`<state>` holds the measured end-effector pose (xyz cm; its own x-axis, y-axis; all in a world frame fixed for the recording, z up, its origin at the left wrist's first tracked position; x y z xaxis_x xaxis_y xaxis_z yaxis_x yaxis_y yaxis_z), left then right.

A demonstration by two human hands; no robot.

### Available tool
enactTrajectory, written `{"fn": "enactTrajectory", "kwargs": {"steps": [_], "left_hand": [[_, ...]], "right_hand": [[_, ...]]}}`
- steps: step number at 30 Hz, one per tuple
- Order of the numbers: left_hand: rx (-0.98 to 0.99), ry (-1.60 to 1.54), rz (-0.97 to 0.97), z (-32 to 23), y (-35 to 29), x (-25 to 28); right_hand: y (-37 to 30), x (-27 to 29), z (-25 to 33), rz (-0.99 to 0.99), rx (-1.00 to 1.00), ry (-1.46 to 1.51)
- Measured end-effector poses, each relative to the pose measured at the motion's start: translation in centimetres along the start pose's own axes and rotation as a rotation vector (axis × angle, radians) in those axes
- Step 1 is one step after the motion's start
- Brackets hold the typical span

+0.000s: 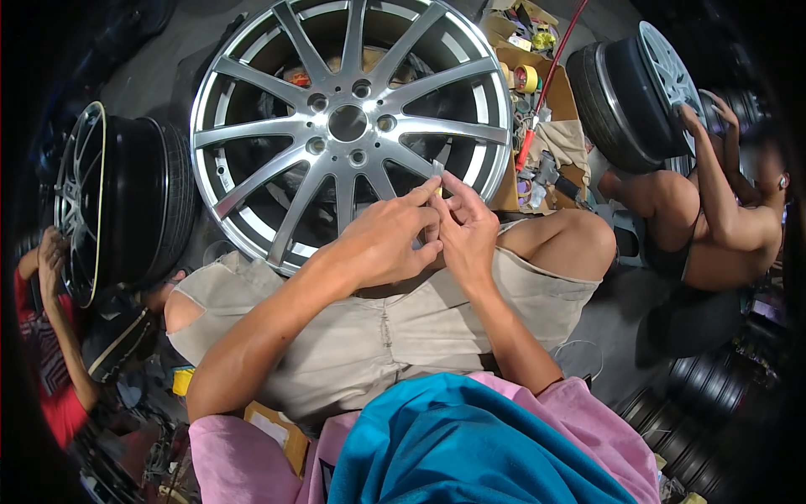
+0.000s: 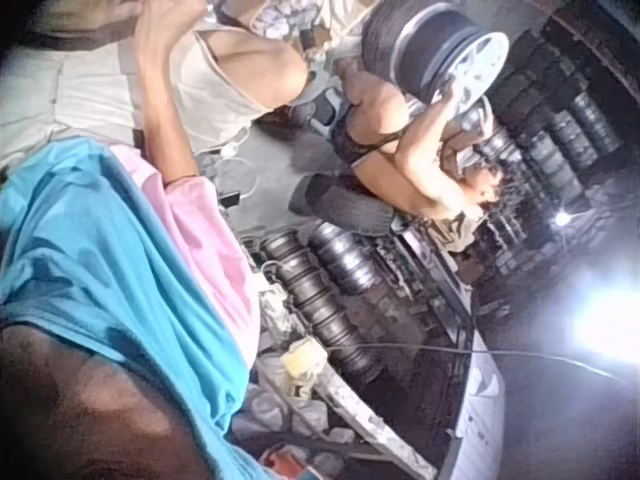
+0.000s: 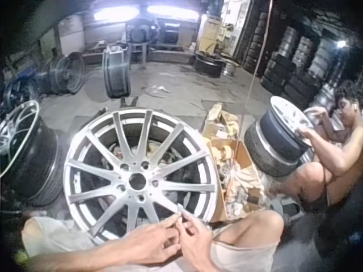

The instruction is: The person applies small pieces of material to the spokes of an alloy car wheel by hand. They press the pieces onto different parts of the spokes sequentially.

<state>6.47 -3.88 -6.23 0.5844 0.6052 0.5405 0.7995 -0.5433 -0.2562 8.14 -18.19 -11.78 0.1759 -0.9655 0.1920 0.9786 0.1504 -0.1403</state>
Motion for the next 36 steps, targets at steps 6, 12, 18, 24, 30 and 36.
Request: {"fn": "enactTrajectory", "kwargs": {"steps": [6,12,18,24,30,36], "left_hand": [[0.010,-0.011,-0.053,1.6,0.0,1.0],[0.010,-0.039,-0.089,2.5,-0.4,2.5],[0.009,-0.056,-0.120,3.4,-0.5,3.0],[0.004,-0.051,-0.091,2.6,-0.7,2.9],[0.034,-0.023,-0.119,3.8,-0.5,3.0],[0.049,0.038,-0.162,3.5,-0.4,3.1]], "right_hand": [[1.7,-1.5,0.3,0.021,0.003,0.001],[3.0,-2.9,1.7,0.066,0.010,-0.081],[4.1,-3.6,1.6,0.094,0.035,-0.134],[3.3,-3.3,2.1,0.066,0.062,-0.114],[4.3,-4.0,1.6,0.092,0.081,-0.153],[3.7,-2.3,1.6,0.087,0.090,-0.114]]}}
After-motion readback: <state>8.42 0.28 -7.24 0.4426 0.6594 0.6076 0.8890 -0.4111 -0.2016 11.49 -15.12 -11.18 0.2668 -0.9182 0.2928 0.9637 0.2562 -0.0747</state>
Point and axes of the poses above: each hand's wrist, its own y-axis towards the middle knuckle, its own x-axis out of the back of the hand, z = x × y, the point moved 8 cm from there along y, towards the middle knuckle, and after that the axes turned 8 degrees about z, right-handed, at the moved point
